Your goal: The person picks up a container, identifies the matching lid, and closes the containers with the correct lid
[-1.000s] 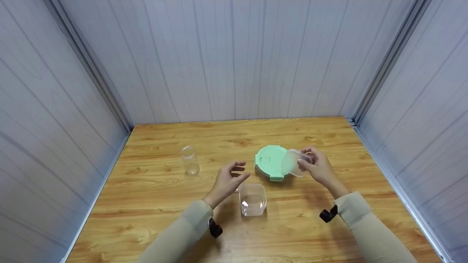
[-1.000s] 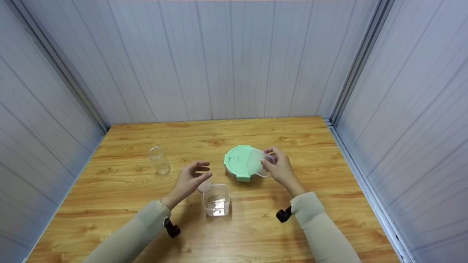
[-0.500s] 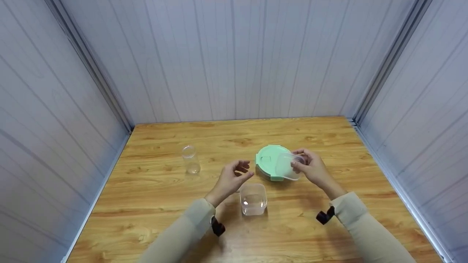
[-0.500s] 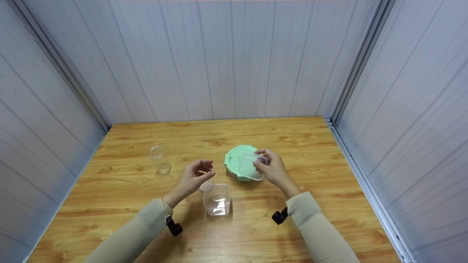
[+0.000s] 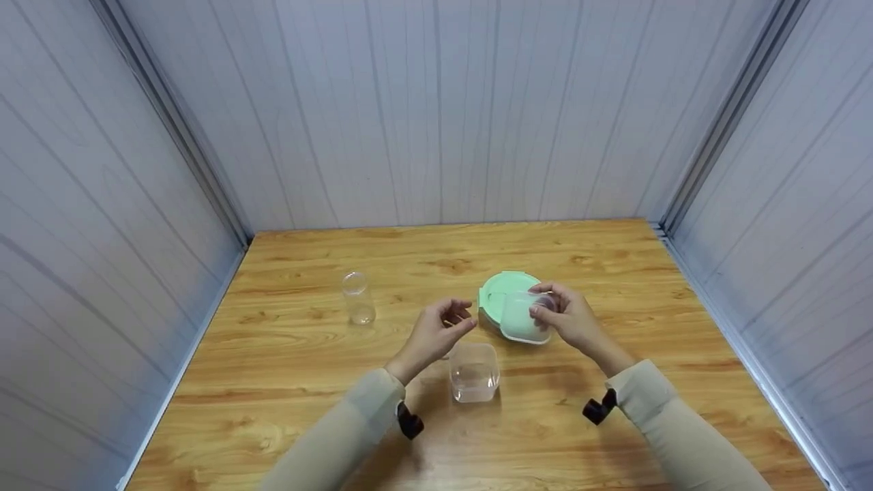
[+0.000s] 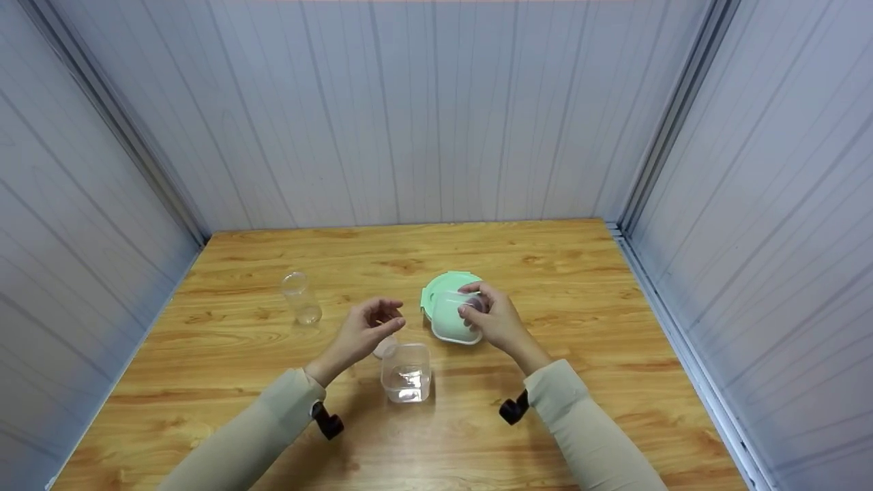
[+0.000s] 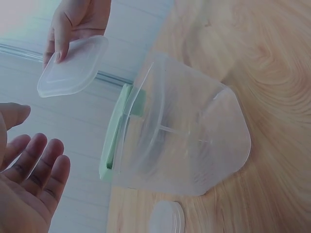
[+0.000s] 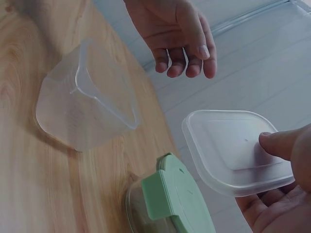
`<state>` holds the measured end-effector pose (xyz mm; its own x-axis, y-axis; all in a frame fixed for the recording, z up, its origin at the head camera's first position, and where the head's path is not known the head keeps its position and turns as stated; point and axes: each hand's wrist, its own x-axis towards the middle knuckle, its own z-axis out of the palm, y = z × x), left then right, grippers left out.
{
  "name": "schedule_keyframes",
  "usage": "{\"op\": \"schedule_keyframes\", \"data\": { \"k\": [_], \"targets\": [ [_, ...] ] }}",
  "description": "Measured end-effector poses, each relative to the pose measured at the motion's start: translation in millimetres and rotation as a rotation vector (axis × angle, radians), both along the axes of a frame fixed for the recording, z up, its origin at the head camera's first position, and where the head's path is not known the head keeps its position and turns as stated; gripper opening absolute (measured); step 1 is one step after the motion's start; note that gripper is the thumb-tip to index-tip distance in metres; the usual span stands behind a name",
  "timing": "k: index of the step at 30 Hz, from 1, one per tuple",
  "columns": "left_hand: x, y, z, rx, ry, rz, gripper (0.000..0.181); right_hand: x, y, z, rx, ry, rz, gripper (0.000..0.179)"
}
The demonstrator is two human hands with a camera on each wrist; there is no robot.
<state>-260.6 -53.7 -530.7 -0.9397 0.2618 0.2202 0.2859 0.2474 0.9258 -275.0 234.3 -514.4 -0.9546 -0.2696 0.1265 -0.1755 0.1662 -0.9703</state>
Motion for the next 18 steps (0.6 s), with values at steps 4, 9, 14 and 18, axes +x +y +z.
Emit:
{"op": "schedule_keyframes", "data": {
  "k": [4,9,14,18],
  "targets": [
    [0.1,1.2,1.5,-0.004,-0.015,-0.012,0.028,0.7,-6,0.2,-0.009,-0.004,0.031,0.036],
    [-0.2,2.9,2.9,-0.019,-0.034,-0.029,0.027,0.6,-12,-1.3,0.009,-0.006,0.055,0.036],
    [-0.6,4.4,3.7,-0.016,-0.071,-0.062,0.032,1.2,-16,-1.6,0.023,-0.015,0.072,0.036],
    [-1.4,5.8,1.8,0.008,-0.094,-0.085,0.032,3.1,-20,-0.3,0.037,-0.015,0.085,0.036]
  ]
}}
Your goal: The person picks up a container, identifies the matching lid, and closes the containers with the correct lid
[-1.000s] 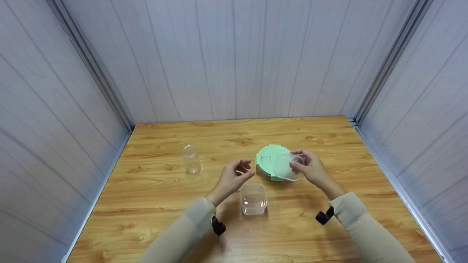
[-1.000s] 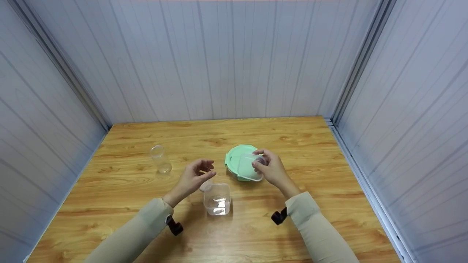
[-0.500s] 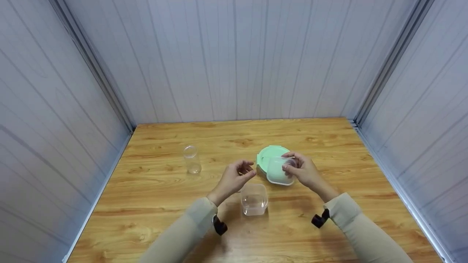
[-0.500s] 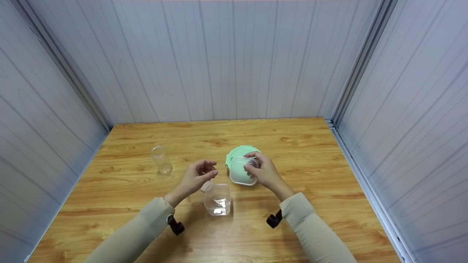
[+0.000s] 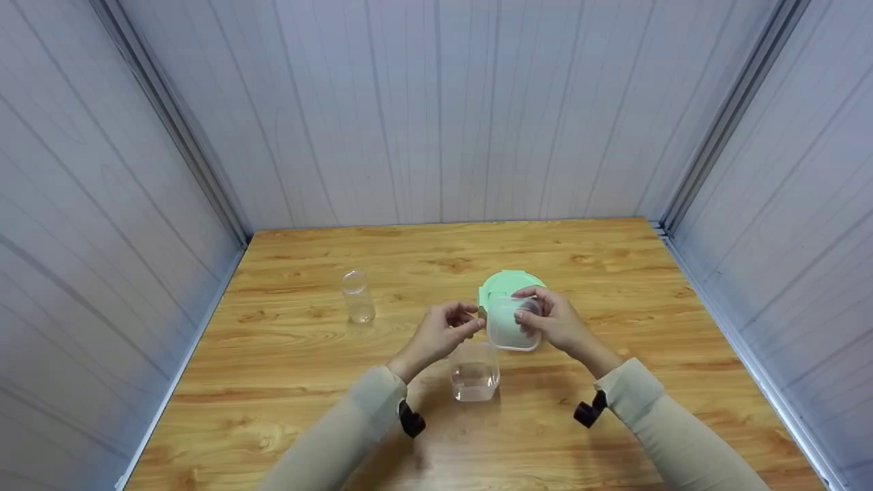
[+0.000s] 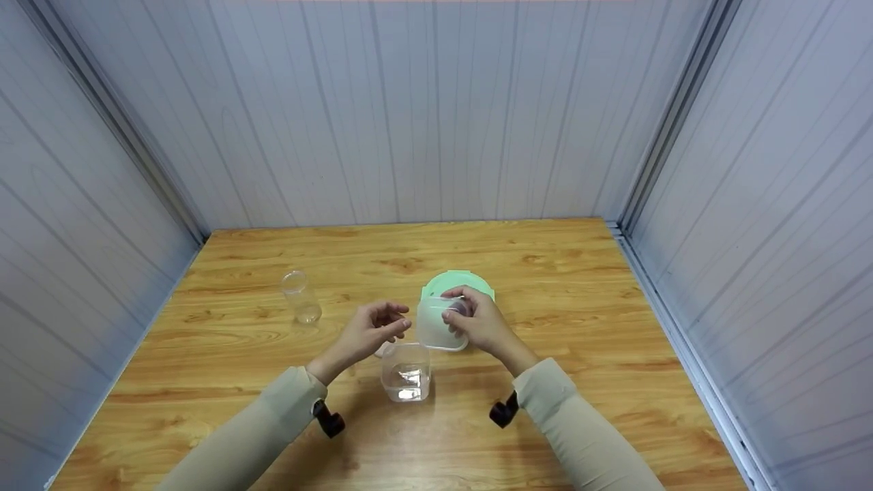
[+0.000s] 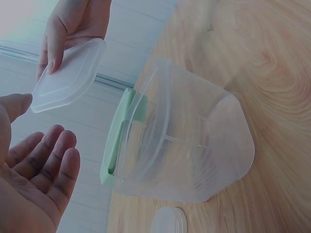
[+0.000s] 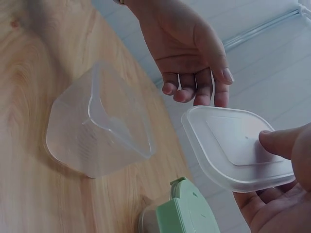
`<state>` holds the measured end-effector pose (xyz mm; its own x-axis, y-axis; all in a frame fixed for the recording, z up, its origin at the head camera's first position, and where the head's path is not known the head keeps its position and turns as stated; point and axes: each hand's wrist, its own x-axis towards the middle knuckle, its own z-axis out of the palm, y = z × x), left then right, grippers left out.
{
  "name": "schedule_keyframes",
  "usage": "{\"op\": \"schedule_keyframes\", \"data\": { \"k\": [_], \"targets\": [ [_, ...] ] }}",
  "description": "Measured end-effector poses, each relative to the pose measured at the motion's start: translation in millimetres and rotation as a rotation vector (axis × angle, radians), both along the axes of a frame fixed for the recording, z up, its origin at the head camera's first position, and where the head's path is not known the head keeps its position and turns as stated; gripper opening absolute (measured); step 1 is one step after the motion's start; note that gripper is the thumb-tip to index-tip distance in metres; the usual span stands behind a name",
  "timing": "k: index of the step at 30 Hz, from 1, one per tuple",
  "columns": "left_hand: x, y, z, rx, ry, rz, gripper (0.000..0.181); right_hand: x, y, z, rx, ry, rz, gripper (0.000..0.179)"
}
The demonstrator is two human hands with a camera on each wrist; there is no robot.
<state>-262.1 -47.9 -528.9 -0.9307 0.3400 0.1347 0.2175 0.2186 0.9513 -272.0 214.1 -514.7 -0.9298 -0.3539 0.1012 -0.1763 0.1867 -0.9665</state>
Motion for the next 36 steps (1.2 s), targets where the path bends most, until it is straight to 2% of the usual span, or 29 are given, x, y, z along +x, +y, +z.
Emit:
{"op": "schedule_keyframes", "data": {
  "k": [9,18,27,32,36],
  "targets": [
    [0.3,1.7,0.5,0.057,-0.019,-0.033,0.025,0.1,-10,-1.3,-0.015,-0.014,0.027,0.036],
    [1.1,1.5,-0.3,0.068,-0.028,-0.029,0.016,-0.1,-17,-5.5,-0.030,-0.007,0.027,0.038],
    [1.8,1.1,-3.9,0.055,-0.060,-0.023,0.014,0.5,-19,-10.0,0.045,0.019,0.012,0.050],
    [0.7,0.7,-6.1,0.047,-0.098,0.011,0.013,2.8,-19,-15.6,0.066,0.057,0.050,0.062],
    [0.1,0.0,-5.6,0.052,-0.130,0.054,0.012,5.9,-19,-15.5,0.163,0.157,0.079,0.071]
  ]
}}
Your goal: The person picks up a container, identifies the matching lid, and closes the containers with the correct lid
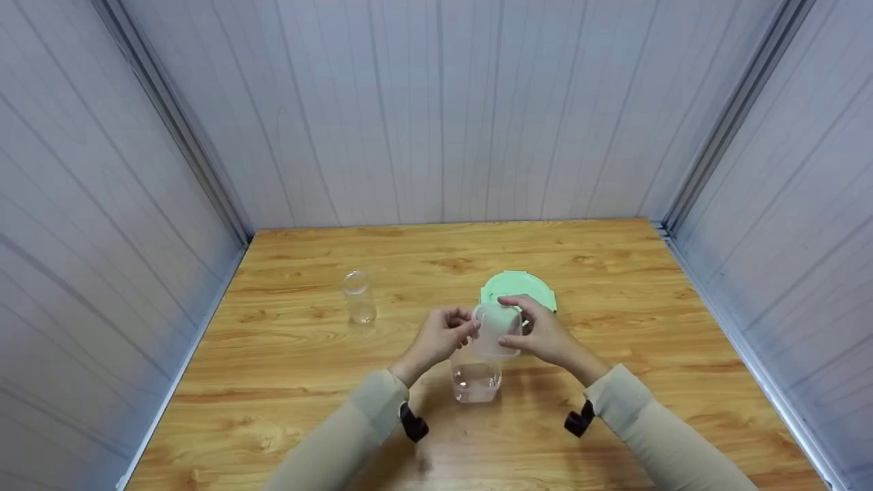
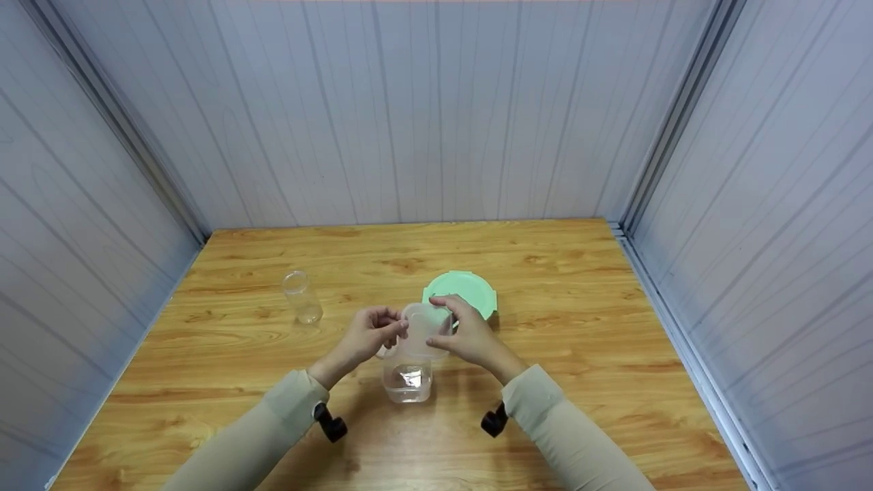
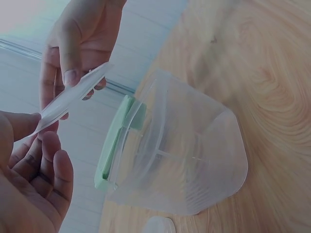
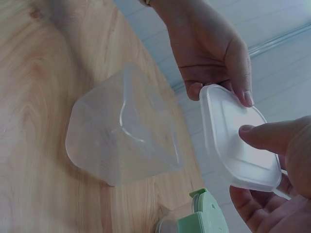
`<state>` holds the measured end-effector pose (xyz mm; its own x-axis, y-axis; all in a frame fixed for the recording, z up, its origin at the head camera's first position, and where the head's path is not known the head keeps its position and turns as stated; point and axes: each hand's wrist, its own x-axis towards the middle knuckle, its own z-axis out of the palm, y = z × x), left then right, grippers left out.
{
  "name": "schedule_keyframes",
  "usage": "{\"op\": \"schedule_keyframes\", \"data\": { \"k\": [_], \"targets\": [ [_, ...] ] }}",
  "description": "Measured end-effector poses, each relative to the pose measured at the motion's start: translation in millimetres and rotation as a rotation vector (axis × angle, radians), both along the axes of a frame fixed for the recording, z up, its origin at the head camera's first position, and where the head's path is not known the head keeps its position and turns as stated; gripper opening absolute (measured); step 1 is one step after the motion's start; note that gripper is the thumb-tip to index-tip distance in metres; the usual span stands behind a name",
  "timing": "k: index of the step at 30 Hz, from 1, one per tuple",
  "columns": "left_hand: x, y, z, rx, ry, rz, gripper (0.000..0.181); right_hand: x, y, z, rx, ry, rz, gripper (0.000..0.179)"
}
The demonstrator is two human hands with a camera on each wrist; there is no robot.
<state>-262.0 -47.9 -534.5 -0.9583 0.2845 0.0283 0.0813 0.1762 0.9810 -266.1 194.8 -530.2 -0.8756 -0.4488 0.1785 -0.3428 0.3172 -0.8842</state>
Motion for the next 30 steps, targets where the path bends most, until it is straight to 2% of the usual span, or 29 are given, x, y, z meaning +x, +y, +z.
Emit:
{"op": "schedule_keyframes", "data": {
  "k": [4,13,22,26,30],
  "targets": [
    [0.6,-1.3,1.4,0.022,-0.024,0.026,0.012,2.4,0,1.2,0.082,0.066,0.038,0.084],
    [2.5,-6.3,1.2,0.038,-0.049,0.058,0.012,4.5,-1,-2.7,0.172,0.094,0.097,0.103],
    [3.3,-11.1,-3.4,0.059,-0.077,0.045,0.012,7.4,-2,-4.0,0.230,0.161,0.091,0.099],
    [3.6,-14.9,-6.8,0.028,-0.052,0.025,0.022,7.2,-2,-4.8,0.251,0.192,0.100,0.099],
    [6.0,-19.7,-7.6,-0.009,-0.021,-0.016,0.044,8.5,-1,-6.0,0.246,0.172,0.109,0.098]
  ]
}}
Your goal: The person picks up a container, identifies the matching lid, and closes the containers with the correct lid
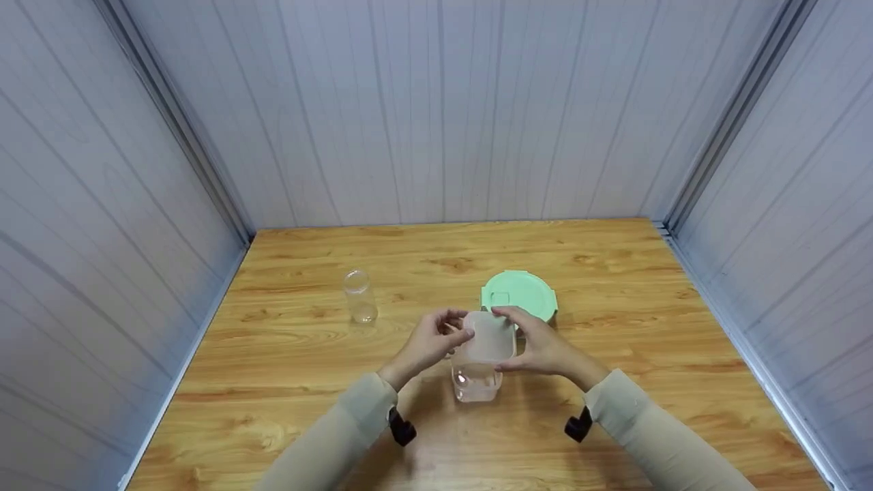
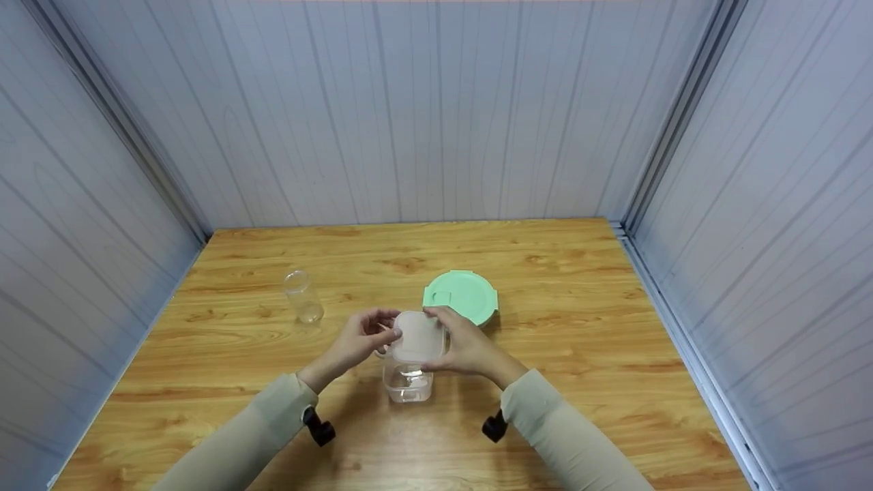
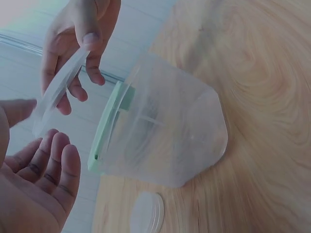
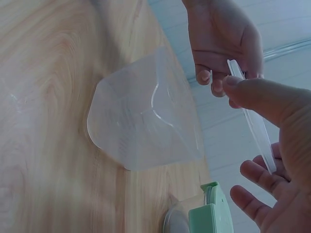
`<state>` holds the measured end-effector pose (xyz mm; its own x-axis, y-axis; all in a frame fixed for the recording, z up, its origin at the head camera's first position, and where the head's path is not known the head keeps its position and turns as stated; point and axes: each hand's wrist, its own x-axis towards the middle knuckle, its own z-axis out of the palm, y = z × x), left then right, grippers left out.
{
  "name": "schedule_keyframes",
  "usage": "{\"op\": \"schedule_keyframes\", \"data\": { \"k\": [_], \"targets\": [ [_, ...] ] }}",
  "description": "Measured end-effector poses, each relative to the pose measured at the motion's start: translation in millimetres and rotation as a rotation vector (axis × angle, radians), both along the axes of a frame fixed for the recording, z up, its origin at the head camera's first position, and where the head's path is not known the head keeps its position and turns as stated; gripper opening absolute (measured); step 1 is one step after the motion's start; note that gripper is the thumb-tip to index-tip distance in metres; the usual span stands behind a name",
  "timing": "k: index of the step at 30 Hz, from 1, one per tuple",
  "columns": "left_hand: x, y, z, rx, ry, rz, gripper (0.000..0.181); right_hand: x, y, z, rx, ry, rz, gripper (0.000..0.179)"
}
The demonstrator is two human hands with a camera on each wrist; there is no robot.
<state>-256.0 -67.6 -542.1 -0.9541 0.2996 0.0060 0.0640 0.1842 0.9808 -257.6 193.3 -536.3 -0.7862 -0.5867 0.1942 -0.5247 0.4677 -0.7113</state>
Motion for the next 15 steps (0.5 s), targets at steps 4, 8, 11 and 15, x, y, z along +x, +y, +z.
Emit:
{"op": "schedule_keyframes", "data": {
  "k": [4,8,11,15],
  "targets": [
    [2.8,-5.8,-1.0,-0.073,0.057,-0.075,0.067,1.8,-1,-1.7,-0.003,-0.044,0.021,0.097],
    [5.0,-12.4,-3.0,-0.195,0.177,-0.164,0.081,3.0,-2,-3.6,0.000,-0.075,0.040,0.098],
    [5.7,-17.0,-5.1,-0.278,0.270,-0.215,0.084,3.6,-4,-5.2,0.002,-0.086,0.050,0.099],
    [6.6,-21.5,-8.2,-0.337,0.315,-0.259,0.089,4.1,-6,-8.4,0.009,-0.081,0.064,0.098]
  ]
}}
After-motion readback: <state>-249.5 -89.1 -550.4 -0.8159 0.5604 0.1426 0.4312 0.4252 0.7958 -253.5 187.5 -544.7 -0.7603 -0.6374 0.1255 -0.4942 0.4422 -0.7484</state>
